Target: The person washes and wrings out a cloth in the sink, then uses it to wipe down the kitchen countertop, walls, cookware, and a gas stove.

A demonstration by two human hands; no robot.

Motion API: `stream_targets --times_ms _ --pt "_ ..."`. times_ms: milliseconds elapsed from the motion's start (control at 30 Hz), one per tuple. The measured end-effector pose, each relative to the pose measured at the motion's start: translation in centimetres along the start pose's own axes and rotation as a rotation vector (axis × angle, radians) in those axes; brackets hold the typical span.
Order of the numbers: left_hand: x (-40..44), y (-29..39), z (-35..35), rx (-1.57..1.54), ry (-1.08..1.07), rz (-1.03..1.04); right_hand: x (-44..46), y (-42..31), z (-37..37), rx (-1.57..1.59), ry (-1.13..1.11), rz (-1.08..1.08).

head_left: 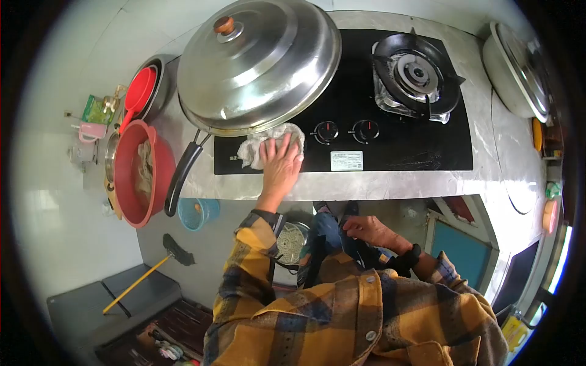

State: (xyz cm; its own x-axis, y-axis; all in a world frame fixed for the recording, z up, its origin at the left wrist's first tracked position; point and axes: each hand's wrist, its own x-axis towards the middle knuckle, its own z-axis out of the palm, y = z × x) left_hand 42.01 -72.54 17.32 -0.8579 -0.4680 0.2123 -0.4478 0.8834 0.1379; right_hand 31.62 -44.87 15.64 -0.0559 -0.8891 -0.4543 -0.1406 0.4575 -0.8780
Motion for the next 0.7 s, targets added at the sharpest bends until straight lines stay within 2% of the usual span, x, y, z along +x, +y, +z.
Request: stream_targets --times_ms 67,233,367,400,467,600,700 --pt "-0.2 -0.1 -0.4 -0.015 -0.006 -0.028 0.3 -0.7 0.1 0.023 -0.049 0.066" --pt "-2.5 -1.1 -1.2 -0.01 0.08 -0.159 1.0 -3.6 0.1 -0.045 -0.111 -0.006" --pt "-3.5 -4.0 -1.9 -0.007 0.037 -0.261 1.1 -7.6 -0.9 -0.048 -0.198 -0.016" --pt "-3.9 -5.3 -1.9 0.074 0.046 -0.3 1.3 -8.6 -1.3 -0.04 -0.226 -0.037" --pt "-4.3 -8.3 -2.4 0.074 0.036 -0.294 1.8 -10.8 -1.9 -0.03 -0.274 -0.077" --pt "-3.9 -13.3 -3.0 0.058 -0.072 -0.202 5.0 -16.1 -1.1 0.088 -0.414 -0.196" --pt "-2.8 -15.3 -4.0 -0.114 -0.173 -0.189 9.1 -20.8 1.5 0.438 -0.442 -0.131"
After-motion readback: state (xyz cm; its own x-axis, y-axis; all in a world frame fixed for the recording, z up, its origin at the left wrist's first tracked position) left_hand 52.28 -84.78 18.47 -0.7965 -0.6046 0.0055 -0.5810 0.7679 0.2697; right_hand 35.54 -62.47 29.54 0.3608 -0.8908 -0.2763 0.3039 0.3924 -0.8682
